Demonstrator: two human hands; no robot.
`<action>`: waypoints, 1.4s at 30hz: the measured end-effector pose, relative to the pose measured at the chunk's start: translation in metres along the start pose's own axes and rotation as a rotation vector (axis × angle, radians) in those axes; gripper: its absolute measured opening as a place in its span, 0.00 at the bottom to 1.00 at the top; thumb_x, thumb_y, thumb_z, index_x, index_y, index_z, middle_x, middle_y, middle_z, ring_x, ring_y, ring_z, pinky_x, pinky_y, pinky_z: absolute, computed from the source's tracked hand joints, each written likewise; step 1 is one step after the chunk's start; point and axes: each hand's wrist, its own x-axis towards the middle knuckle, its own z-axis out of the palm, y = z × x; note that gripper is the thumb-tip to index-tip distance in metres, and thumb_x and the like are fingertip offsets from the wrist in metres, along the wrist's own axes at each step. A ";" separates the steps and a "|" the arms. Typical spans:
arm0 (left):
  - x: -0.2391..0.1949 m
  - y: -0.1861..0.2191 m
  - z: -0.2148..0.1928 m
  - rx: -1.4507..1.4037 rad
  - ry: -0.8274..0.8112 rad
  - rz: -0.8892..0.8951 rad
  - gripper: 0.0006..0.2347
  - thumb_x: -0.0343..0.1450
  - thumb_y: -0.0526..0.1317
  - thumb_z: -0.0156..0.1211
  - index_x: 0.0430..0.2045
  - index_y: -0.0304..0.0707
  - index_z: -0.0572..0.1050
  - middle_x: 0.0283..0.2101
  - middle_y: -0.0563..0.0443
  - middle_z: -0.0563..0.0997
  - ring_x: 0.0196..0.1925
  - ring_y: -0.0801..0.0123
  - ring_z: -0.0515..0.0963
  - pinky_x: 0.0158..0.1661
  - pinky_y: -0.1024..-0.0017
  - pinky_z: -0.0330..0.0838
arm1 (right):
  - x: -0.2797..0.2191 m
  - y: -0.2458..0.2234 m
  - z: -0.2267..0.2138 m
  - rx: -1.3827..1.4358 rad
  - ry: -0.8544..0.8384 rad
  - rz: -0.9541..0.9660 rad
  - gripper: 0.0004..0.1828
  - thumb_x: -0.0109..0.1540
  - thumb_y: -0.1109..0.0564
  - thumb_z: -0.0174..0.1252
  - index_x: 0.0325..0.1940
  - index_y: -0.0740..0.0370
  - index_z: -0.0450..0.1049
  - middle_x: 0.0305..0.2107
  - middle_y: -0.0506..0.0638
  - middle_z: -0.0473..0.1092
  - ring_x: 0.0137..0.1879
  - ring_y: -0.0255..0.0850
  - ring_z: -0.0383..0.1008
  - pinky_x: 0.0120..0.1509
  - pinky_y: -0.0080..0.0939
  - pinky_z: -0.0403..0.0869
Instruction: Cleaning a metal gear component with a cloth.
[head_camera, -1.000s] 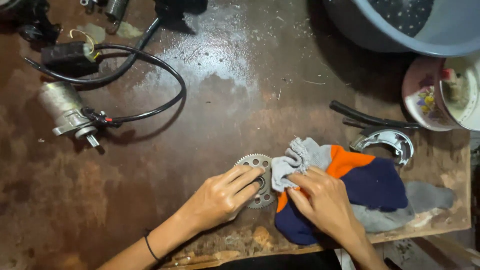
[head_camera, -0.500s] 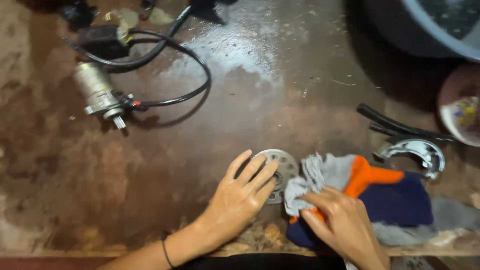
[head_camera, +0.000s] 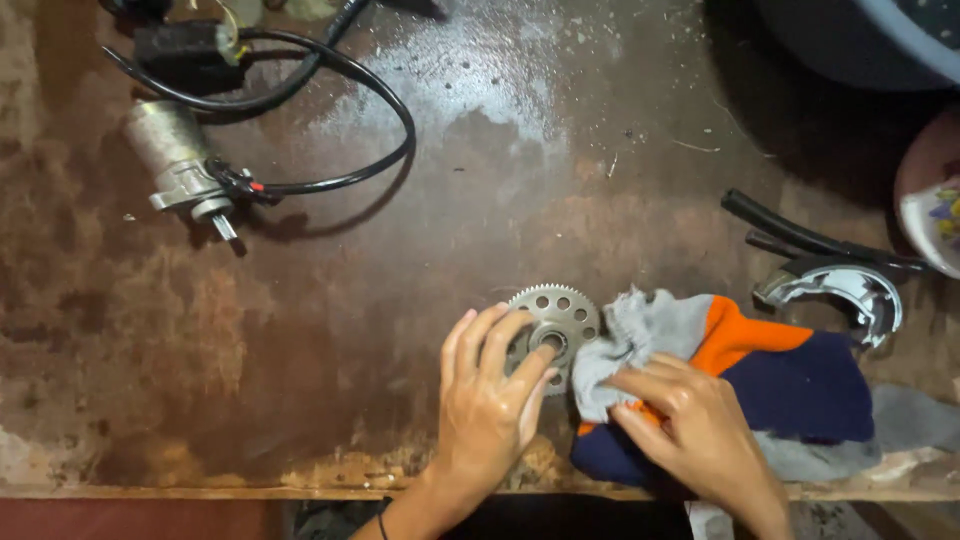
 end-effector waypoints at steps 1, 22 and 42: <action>-0.001 -0.002 0.001 -0.011 0.010 -0.011 0.11 0.65 0.37 0.70 0.40 0.40 0.81 0.57 0.46 0.74 0.67 0.51 0.68 0.68 0.48 0.58 | -0.002 0.003 -0.001 0.039 -0.078 -0.007 0.16 0.51 0.53 0.64 0.42 0.57 0.83 0.27 0.55 0.76 0.35 0.53 0.77 0.38 0.48 0.74; -0.002 -0.004 0.006 -0.100 0.100 -0.129 0.25 0.54 0.32 0.69 0.48 0.36 0.78 0.51 0.47 0.74 0.60 0.53 0.70 0.68 0.49 0.58 | 0.027 -0.059 0.030 -0.098 0.149 -0.058 0.17 0.50 0.50 0.69 0.40 0.56 0.78 0.22 0.53 0.74 0.29 0.53 0.76 0.31 0.53 0.72; -0.017 -0.003 -0.033 0.002 0.095 -0.214 0.19 0.65 0.40 0.70 0.50 0.38 0.77 0.52 0.49 0.79 0.59 0.54 0.74 0.59 0.58 0.63 | 0.021 -0.046 0.012 -0.018 0.349 -0.051 0.17 0.48 0.50 0.73 0.36 0.60 0.81 0.28 0.54 0.78 0.35 0.50 0.79 0.37 0.47 0.74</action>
